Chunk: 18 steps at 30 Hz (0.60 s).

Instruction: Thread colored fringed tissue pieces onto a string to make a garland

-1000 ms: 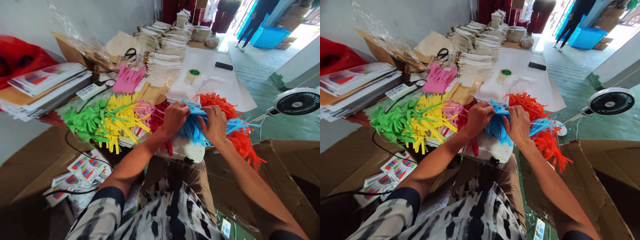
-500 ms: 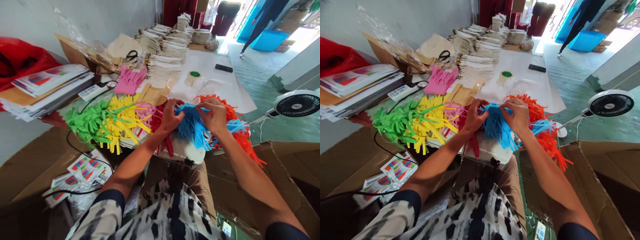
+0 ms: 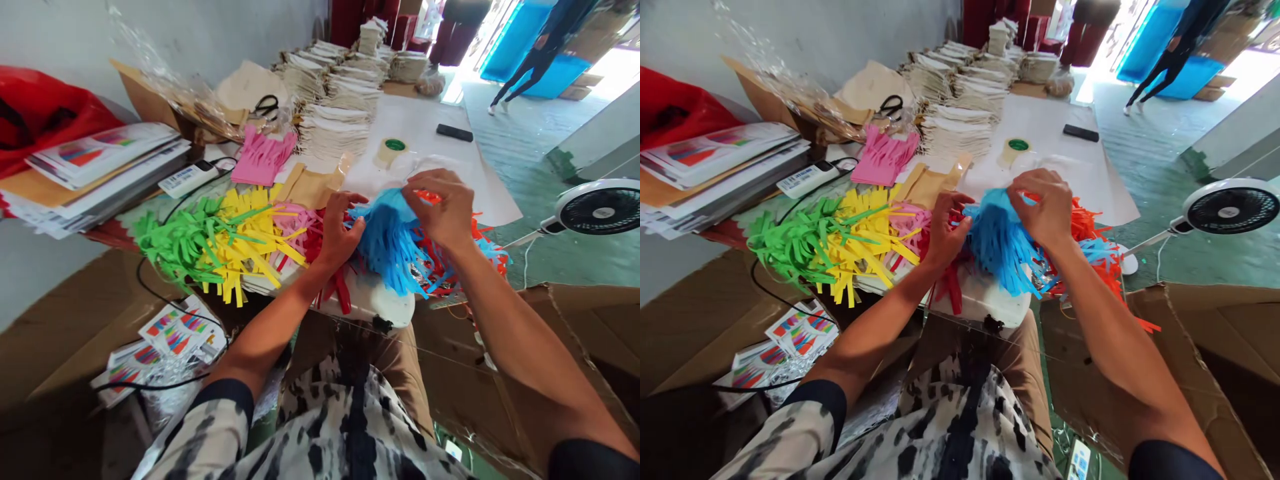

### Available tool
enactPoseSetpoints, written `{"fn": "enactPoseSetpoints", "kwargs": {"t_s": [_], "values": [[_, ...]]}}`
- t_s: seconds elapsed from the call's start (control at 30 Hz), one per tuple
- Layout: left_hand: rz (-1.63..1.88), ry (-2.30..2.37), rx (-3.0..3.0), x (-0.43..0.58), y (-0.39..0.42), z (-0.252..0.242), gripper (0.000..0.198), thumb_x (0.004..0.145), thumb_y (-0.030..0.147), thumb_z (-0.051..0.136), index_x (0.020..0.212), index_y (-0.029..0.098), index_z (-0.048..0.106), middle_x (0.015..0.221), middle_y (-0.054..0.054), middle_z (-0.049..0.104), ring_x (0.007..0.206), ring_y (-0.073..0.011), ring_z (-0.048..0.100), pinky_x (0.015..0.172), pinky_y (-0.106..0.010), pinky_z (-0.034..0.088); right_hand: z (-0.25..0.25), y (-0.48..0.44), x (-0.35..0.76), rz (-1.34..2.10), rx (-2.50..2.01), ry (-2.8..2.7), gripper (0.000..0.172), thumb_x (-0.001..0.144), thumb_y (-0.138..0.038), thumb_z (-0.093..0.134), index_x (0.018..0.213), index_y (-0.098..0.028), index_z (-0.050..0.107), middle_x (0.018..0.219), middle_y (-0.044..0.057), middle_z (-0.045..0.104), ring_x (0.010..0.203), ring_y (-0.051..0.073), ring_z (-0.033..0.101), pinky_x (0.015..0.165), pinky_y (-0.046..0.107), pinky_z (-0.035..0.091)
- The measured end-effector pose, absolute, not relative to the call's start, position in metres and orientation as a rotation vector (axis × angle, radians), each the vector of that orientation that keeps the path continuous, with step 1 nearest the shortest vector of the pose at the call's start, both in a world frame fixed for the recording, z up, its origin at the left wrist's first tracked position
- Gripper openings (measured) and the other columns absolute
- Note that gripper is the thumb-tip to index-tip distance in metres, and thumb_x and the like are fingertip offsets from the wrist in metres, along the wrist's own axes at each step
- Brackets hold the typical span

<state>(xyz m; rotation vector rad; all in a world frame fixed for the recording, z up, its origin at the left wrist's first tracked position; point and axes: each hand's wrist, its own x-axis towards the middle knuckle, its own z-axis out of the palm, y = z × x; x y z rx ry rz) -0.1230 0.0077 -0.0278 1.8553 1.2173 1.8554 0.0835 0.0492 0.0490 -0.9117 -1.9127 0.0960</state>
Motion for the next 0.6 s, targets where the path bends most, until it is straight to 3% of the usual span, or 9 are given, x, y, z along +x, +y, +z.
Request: {"fn": "enactPoseSetpoints", "kwargs": {"t_s": [0.3,0.43,0.6], "values": [[1.918,1.238,1.832,-0.126,0.002,-0.018,0.013,0.098,0.029,0.062,0.107,0.028,0.07,0.11,-0.005,0.067,0.098,-0.0189,0.063,0.084,-0.035,0.055,0.099,0.061,0.077,0.014,-1.108,-1.844,0.008,0.089,-0.022,0.071,0.084,-0.026,0.076,0.084,0.002,0.074,0.088,0.019,0.065,0.088,0.038,0.05],[1.957,1.218,1.778,-0.127,0.0,-0.012,0.014,0.102,0.038,0.062,0.108,0.028,0.07,0.108,-0.005,0.068,0.098,-0.0187,0.063,0.088,-0.036,0.054,0.118,0.063,0.07,-0.015,-1.104,-1.861,0.008,0.093,-0.02,0.07,0.087,-0.025,0.07,0.092,0.002,0.075,0.093,0.018,0.063,0.095,0.037,0.049],[1.911,1.211,1.779,-0.127,-0.003,0.004,0.028,0.107,0.05,0.055,0.11,0.028,0.071,0.108,-0.005,0.071,0.1,-0.0191,0.064,0.087,-0.036,0.053,0.134,0.063,0.06,-0.143,-1.077,-1.839,0.009,0.091,-0.015,0.07,0.085,-0.022,0.072,0.091,0.002,0.075,0.087,0.017,0.064,0.085,0.034,0.051]]}}
